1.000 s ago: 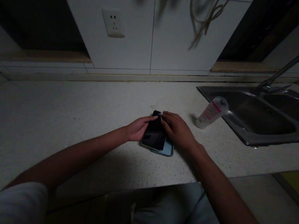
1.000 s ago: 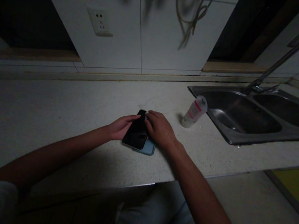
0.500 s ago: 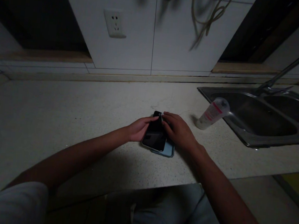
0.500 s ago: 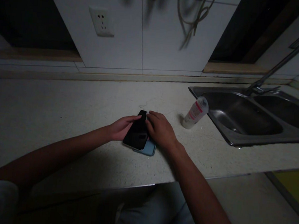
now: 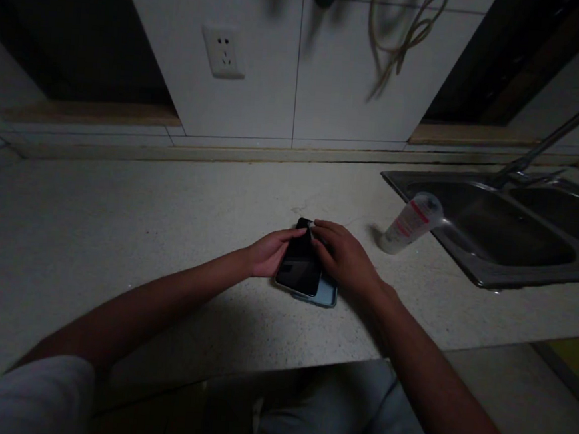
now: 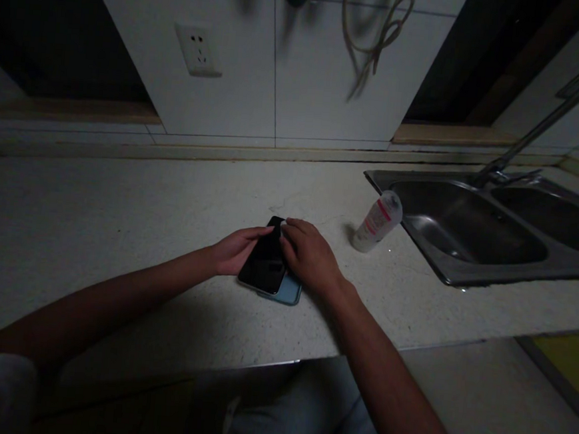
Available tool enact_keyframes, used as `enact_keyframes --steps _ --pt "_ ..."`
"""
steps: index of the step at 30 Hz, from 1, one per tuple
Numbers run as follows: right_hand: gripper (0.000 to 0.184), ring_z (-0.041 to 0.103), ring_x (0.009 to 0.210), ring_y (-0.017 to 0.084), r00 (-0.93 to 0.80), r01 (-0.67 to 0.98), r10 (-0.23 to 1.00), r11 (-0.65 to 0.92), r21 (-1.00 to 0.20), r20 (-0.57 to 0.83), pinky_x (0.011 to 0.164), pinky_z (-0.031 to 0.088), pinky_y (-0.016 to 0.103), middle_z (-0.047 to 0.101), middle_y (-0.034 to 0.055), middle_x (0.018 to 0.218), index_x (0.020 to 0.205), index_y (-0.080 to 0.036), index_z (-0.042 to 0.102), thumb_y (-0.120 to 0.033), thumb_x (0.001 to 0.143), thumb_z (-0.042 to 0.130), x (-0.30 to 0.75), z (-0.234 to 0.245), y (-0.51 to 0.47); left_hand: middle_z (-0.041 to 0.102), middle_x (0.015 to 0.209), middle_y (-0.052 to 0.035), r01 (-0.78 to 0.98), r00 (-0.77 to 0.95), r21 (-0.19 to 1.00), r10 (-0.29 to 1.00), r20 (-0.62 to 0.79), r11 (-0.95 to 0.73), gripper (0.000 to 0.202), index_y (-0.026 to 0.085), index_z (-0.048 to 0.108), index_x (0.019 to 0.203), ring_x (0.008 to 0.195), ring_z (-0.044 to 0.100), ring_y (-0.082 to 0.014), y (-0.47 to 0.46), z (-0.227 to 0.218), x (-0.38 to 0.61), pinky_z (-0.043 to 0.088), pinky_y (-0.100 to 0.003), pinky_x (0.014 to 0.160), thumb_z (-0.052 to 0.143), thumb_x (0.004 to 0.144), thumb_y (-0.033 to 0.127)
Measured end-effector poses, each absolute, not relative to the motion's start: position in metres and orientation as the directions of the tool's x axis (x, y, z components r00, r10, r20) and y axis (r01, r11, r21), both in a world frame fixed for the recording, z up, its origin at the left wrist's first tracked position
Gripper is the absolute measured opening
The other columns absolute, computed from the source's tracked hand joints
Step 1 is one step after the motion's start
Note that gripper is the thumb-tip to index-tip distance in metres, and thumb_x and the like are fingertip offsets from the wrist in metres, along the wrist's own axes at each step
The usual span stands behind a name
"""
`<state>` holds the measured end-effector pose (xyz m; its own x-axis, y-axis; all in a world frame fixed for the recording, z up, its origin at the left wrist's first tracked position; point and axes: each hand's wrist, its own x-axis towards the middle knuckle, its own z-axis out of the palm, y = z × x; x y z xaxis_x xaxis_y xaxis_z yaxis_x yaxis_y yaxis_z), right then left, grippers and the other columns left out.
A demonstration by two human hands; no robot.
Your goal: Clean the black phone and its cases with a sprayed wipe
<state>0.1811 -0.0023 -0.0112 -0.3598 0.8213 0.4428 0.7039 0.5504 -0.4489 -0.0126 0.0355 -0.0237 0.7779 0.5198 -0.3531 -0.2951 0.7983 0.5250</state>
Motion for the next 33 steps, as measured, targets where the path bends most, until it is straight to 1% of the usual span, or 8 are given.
enact_keyframes --steps 6,9,12,15,18,22,27,33 --pt "0.035 0.059 0.131 0.027 -0.503 0.583 0.736 0.676 -0.452 0.453 0.112 0.045 0.055 0.067 0.0123 0.135 0.128 -0.023 0.068 -0.025 0.098 0.05 0.176 -0.005 -0.007 0.076 0.091 -0.0116 -0.334 0.772 0.513 0.542 -0.332 0.79 0.036 0.008 0.063 0.123 0.079 0.072 -0.0215 0.036 -0.022 -0.011 0.048 -0.036 0.091 0.052 0.1 0.033" --pt "0.034 0.058 0.133 0.026 -0.578 0.5 0.669 0.743 -0.446 0.467 0.115 0.042 0.055 0.068 0.0102 0.135 0.127 -0.025 0.069 -0.025 0.098 0.052 0.174 -0.004 -0.008 0.075 0.091 -0.0118 -0.314 0.796 0.505 0.513 -0.321 0.804 0.042 0.008 0.063 0.124 0.078 0.071 -0.022 0.037 -0.023 -0.012 0.049 -0.036 0.088 0.05 0.1 0.04" --pt "0.032 0.058 0.134 0.024 -0.663 0.395 0.586 0.803 -0.446 0.467 0.117 0.038 0.055 0.068 0.0091 0.135 0.125 -0.025 0.07 -0.024 0.098 0.053 0.174 -0.003 -0.011 0.073 0.082 -0.0098 -0.283 0.804 0.488 0.482 -0.349 0.826 0.047 0.009 0.064 0.122 0.073 0.07 -0.0226 0.038 -0.023 -0.014 0.051 -0.037 0.082 0.046 0.101 0.046" --pt "0.027 0.062 0.13 0.022 -0.72 0.293 0.504 0.844 -0.45 0.477 0.118 0.037 0.054 0.072 0.0066 0.128 0.119 -0.027 0.072 -0.025 0.098 0.056 0.173 -0.001 -0.013 0.069 0.073 -0.0061 -0.311 0.797 0.483 0.501 -0.337 0.819 0.045 0.012 0.066 0.12 0.064 0.067 -0.021 0.038 -0.024 -0.015 0.052 -0.035 0.075 0.048 0.1 0.048" --pt "0.023 0.066 0.123 0.021 -0.725 0.244 0.457 0.871 -0.427 0.516 0.115 0.04 0.051 0.076 0.005 0.12 0.115 -0.026 0.074 -0.024 0.098 0.058 0.172 -0.003 -0.012 0.068 0.072 -0.0057 -0.331 0.8 0.476 0.51 -0.315 0.815 0.043 0.013 0.066 0.119 0.062 0.066 -0.0205 0.037 -0.024 -0.014 0.052 -0.034 0.071 0.049 0.1 0.047" --pt "0.022 0.068 0.118 0.024 -0.616 0.393 0.535 0.845 -0.364 0.578 0.111 0.045 0.053 0.076 0.0087 0.118 0.111 -0.023 0.076 -0.024 0.097 0.058 0.172 -0.006 -0.007 0.07 0.075 -0.0072 -0.354 0.793 0.464 0.523 -0.311 0.812 0.044 0.011 0.066 0.117 0.068 0.069 -0.021 0.035 -0.021 -0.012 0.051 -0.034 0.077 0.041 0.103 0.045" --pt "0.026 0.065 0.118 0.028 -0.417 0.624 0.67 0.702 -0.342 0.615 0.106 0.049 0.055 0.075 0.0115 0.12 0.113 -0.022 0.075 -0.025 0.097 0.056 0.175 -0.008 -0.001 0.075 0.086 -0.0108 -0.36 0.797 0.459 0.523 -0.301 0.812 0.052 0.009 0.064 0.125 0.076 0.072 -0.0221 0.034 -0.015 -0.01 0.049 -0.037 0.088 0.033 0.106 0.046" --pt "0.031 0.061 0.126 0.031 -0.325 0.722 0.729 0.603 -0.34 0.602 0.108 0.047 0.058 0.069 0.0147 0.131 0.121 -0.019 0.072 -0.026 0.098 0.053 0.177 -0.013 0.0 0.076 0.092 -0.0122 -0.327 0.82 0.451 0.486 -0.301 0.83 0.059 0.01 0.062 0.128 0.086 0.073 -0.0247 0.032 -0.013 -0.009 0.046 -0.043 0.095 0.029 0.105 0.053"
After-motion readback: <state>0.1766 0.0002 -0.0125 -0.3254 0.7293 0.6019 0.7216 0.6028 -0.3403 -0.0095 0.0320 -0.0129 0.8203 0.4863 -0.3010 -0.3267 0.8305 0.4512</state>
